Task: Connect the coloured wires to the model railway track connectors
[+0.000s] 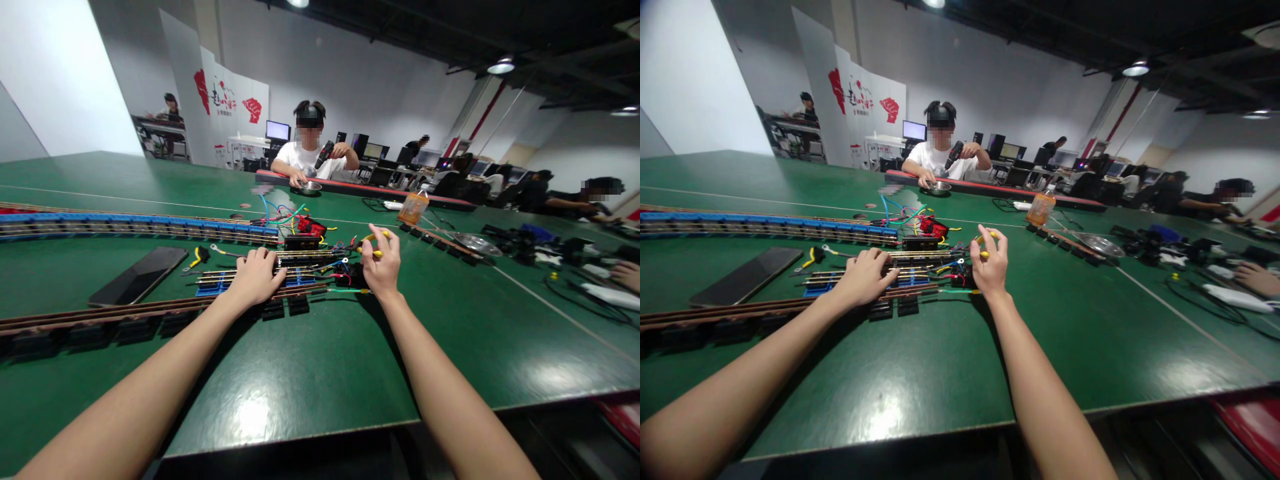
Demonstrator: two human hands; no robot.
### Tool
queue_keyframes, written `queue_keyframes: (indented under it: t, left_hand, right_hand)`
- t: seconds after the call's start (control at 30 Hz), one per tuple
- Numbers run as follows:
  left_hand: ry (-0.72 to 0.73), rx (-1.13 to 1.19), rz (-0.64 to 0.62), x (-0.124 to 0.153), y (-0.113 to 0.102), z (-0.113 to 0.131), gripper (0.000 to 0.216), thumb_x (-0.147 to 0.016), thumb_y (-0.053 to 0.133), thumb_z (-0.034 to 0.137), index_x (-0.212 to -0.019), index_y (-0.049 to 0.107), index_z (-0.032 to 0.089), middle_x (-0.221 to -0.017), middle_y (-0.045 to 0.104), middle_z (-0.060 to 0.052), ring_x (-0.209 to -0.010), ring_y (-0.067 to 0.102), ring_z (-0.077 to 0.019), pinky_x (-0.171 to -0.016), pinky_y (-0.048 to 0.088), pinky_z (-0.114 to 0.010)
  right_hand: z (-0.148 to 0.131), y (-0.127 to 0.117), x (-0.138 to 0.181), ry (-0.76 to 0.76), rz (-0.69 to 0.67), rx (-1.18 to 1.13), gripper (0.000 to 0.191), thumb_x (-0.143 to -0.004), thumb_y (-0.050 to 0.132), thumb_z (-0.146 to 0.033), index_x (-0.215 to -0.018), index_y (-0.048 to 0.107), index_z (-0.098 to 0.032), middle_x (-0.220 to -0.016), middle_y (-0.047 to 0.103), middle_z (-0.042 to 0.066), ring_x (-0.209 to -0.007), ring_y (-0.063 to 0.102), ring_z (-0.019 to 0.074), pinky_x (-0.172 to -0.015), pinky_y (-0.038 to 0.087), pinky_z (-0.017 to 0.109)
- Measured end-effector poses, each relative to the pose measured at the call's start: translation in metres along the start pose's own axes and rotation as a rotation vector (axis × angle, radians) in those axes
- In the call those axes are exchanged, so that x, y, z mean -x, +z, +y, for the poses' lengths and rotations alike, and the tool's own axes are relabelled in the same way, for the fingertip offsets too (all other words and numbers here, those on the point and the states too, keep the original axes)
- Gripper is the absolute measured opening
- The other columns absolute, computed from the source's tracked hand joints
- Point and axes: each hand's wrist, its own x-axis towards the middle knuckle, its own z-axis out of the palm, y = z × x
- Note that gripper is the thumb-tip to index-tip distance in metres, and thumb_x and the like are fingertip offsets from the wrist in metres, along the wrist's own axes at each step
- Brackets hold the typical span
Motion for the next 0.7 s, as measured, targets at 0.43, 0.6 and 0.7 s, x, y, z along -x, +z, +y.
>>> queue_keyframes:
  t: [0.43, 0.6, 0.7]
  left_hand:
    - [0.002, 0.009, -0.001, 0.0002, -0.0006, 0.0002, 0.04, -0.095, 0.034, 0.047, -0.106, 0.058, 0.016, -0.119, 0.055, -0.016, -0.111, 0.05, -0.0315, -0.088, 0.043, -0.047]
    - [0.003, 0.011, -0.002, -0.0002, -0.0004, 0.0001, 0.041, -0.095, 0.034, 0.047, -0.107, 0.058, 0.016, -0.118, 0.055, -0.016, -0.111, 0.049, -0.0318, -0.088, 0.043, -0.048]
    - [0.003, 0.008, -0.001, -0.0003, 0.0, -0.0001, 0.041, -0.095, 0.035, 0.047, -0.108, 0.059, 0.016, -0.118, 0.055, -0.015, -0.111, 0.05, -0.0318, -0.088, 0.043, -0.047]
  right_hand:
    - [0.0012, -0.0053, 0.0027, 0.121, -0.118, -0.136, 0.033, -0.091, 0.05, -0.033, -0.121, 0.06, -0.022, -0.122, 0.05, 0.01, -0.085, 0.061, 0.0145, -0.064, 0.06, 0.029]
    - [0.0021, -0.0073, 0.0035, 0.096, -0.104, -0.138, 0.036, -0.091, 0.049, -0.031, -0.124, 0.059, -0.022, -0.122, 0.052, 0.01, -0.082, 0.061, 0.0144, -0.065, 0.059, 0.03]
    - [0.0044, -0.0066, 0.0039, 0.093, -0.142, -0.151, 0.035, -0.091, 0.049, -0.032, -0.124, 0.059, -0.022, -0.123, 0.052, 0.01, -0.079, 0.061, 0.014, -0.066, 0.059, 0.03]
